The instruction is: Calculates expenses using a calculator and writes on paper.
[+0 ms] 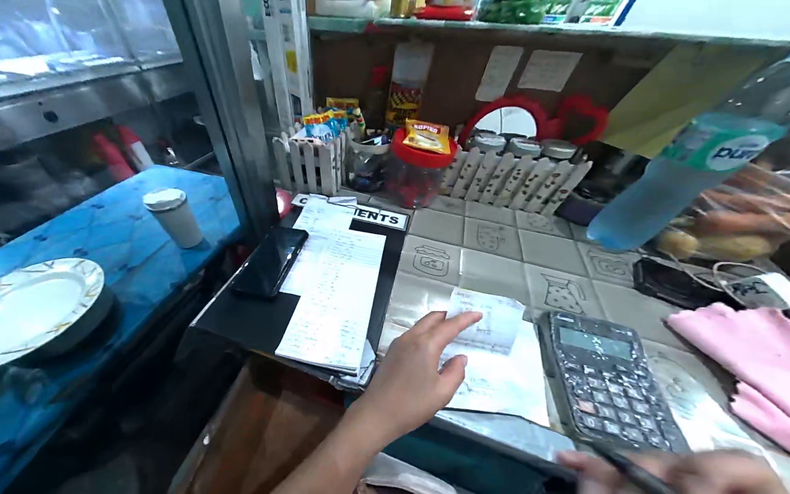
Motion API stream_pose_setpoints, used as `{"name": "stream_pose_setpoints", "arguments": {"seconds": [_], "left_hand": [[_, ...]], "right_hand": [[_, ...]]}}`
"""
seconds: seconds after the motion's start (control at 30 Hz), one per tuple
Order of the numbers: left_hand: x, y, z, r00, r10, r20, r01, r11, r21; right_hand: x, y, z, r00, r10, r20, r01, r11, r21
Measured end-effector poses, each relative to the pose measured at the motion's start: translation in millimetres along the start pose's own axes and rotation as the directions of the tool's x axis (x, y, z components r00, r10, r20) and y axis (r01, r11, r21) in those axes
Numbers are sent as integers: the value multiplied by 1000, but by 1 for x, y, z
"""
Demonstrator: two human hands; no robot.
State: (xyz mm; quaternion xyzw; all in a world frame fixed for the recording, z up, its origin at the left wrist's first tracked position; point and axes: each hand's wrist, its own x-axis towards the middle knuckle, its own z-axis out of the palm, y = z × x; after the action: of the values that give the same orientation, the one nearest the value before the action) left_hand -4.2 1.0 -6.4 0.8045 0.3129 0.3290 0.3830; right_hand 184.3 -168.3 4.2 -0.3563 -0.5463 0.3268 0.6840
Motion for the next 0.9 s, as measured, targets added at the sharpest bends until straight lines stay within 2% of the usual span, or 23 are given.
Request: {"name": "stream_pose_setpoints", "arguments": {"seconds": [0.1, 0.27, 0.37, 0.5, 0.6, 0.7, 0.9], "left_hand": [[0, -1, 2, 1000, 8, -2, -8, 999, 36], [0, -2, 3, 1000, 14, -15, -13, 999, 43], [1, -2, 3, 1000, -2, -13, 3, 999, 47], [0, 0, 6, 999, -12, -45, 15, 997, 74], [-1, 0, 8, 998, -3, -56, 8, 996, 93], [-1, 0, 10, 997, 24, -67, -14, 989, 149], [-2, -1, 13, 995, 71, -66, -54, 973, 226]], "right_hand": [[1, 25, 19, 999, 10, -53, -10, 1000, 7], [4, 27, -3, 978, 30, -207, -34, 999, -18], [9, 24, -24, 971, 20, -238, -70, 977, -203], [29, 21, -43, 972, 4, -236, -108, 896, -432], [53, 22, -26, 981, 48, -185, -139, 843, -519], [76, 29, -7, 971, 223, -80, -229, 800, -555], [80, 53, 5, 969, 227, -95, -244, 834, -496]]}}
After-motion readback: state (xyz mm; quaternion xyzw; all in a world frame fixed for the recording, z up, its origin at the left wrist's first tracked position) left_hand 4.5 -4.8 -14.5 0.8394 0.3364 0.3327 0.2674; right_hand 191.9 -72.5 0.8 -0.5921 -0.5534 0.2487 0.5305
